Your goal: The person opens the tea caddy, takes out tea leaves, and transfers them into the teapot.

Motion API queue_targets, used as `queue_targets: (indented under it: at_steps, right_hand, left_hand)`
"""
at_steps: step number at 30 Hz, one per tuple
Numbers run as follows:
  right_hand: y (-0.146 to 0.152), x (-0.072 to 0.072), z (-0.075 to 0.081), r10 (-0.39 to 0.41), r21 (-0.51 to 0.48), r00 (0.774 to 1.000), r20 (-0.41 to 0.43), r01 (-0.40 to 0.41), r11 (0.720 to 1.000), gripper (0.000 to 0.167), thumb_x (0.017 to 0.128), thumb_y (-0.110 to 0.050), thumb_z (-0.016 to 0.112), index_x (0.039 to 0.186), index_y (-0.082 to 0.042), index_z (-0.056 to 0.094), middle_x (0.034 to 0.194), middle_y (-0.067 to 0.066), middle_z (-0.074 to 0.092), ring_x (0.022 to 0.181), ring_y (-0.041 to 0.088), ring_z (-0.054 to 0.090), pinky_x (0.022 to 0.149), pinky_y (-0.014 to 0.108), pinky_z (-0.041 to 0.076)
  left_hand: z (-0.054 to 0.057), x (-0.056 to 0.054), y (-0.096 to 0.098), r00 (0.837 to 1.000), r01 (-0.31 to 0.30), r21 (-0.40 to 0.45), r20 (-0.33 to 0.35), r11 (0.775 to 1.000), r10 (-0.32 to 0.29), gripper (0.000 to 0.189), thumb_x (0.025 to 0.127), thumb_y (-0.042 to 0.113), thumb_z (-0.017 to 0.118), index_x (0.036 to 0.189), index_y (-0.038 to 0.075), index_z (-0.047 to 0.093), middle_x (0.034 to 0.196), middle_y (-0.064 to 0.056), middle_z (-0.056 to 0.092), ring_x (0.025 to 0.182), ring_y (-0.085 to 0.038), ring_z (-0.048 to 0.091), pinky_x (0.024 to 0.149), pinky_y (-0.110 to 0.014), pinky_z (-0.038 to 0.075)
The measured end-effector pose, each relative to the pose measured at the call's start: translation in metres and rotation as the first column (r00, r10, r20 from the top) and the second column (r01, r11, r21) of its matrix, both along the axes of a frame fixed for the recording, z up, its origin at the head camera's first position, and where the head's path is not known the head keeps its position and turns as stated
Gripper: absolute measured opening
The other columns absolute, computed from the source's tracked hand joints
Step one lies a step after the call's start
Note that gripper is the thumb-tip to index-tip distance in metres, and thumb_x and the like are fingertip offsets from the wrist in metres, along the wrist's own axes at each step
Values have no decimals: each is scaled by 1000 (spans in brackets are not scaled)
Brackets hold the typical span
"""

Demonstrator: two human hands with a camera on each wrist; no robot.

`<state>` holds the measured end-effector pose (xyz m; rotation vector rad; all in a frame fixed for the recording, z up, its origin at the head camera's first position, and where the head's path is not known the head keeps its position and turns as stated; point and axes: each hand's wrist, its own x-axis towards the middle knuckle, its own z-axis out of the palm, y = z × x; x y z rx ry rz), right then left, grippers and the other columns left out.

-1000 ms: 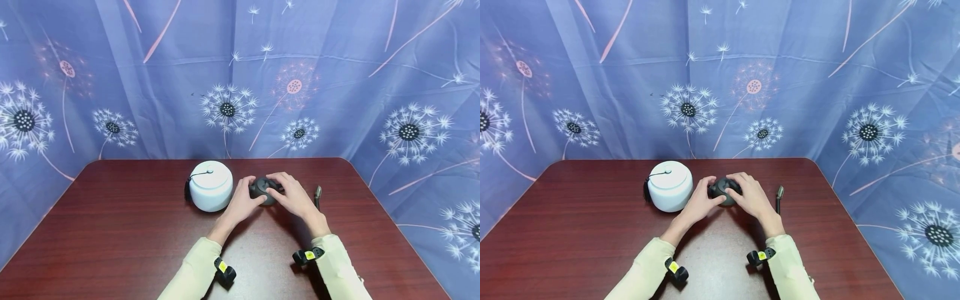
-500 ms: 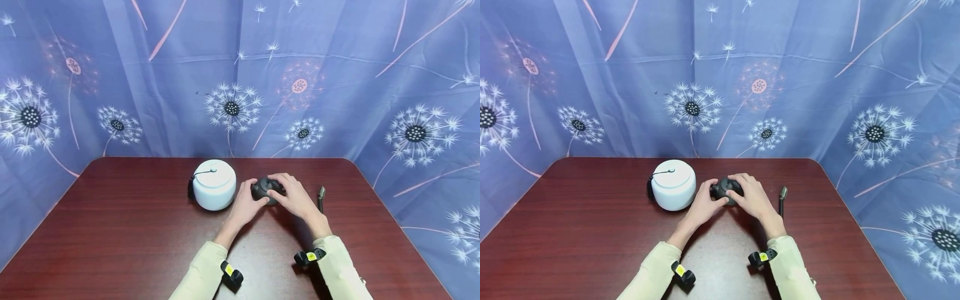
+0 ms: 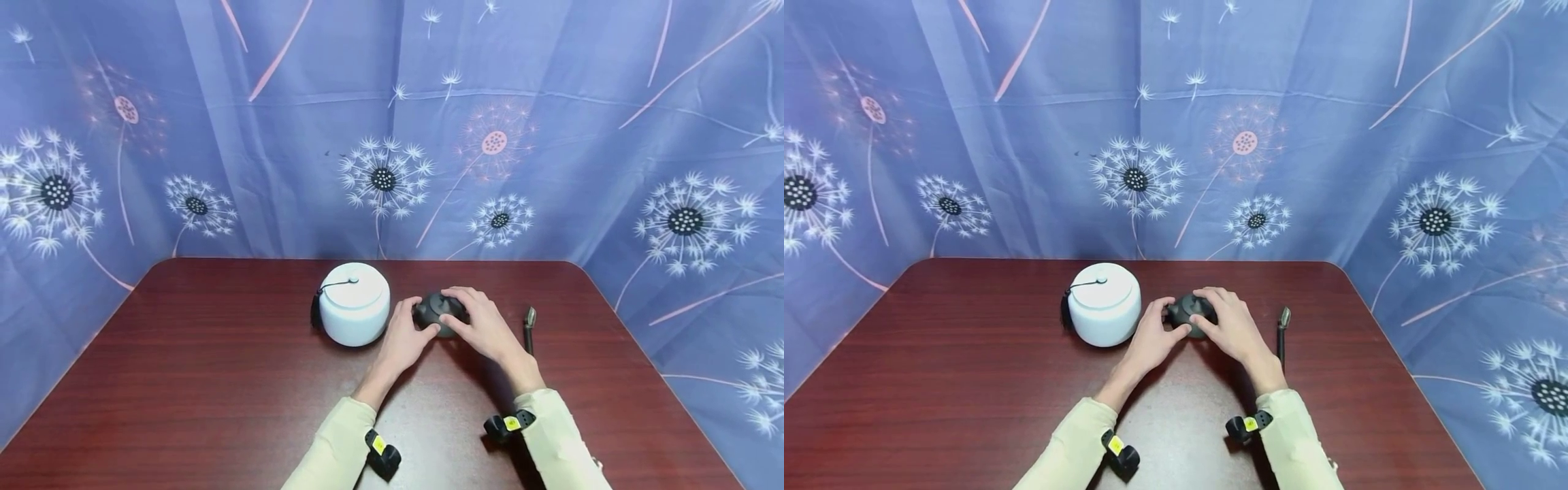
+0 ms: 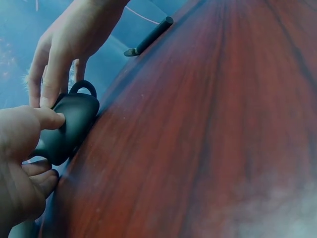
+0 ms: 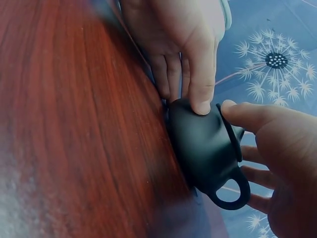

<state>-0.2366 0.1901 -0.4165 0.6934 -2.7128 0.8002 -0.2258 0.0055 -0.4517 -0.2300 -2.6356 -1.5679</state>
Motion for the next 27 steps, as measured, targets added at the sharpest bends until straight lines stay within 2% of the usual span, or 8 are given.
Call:
queue_targets:
  at_steps: [2,10,15,20,27]
  right_hand:
    - [0,0,-1,-6,-8,1000,-4,6,1000,48,93,-29,70,136,-11,58,138,14,58,126,38,51,103,65,36]
    - [0,0,-1,-27,-31,999,30,28,999,44,93,-28,69,133,-11,61,135,14,60,125,39,52,102,62,40]
    - [-1,0,1,-36,-42,999,35,37,998,44,92,-27,70,133,-12,62,134,14,61,122,37,53,100,60,41]
    - [-2,-1,1,-38,-39,999,-1,38,999,44,90,-26,72,131,-11,64,133,13,63,120,35,54,102,60,38]
    - [-1,0,1,-37,-37,997,-62,35,999,44,88,-26,75,128,-10,66,133,13,63,118,35,55,104,60,36]
  left_hand:
    - [-1,0,0,1000,-1,-8,-5,1000,1,64,90,33,70,143,7,46,138,-13,52,123,-25,55,101,-43,47]
    - [-1,0,-1,1000,-4,-12,-24,1000,4,63,89,31,72,141,7,47,132,-13,54,106,-21,56,94,-39,47]
    - [-1,-1,-1,1000,-1,-14,-19,1000,1,63,89,32,72,141,7,47,133,-12,54,111,-22,56,96,-40,47]
    - [0,-1,-3,1000,4,-9,-11,1000,-4,63,90,33,71,142,8,47,133,-12,53,117,-24,56,97,-41,47]
    - [-1,-1,-3,1000,16,-16,-16,1000,-16,61,90,32,71,141,8,47,132,-13,53,117,-24,56,97,-41,47]
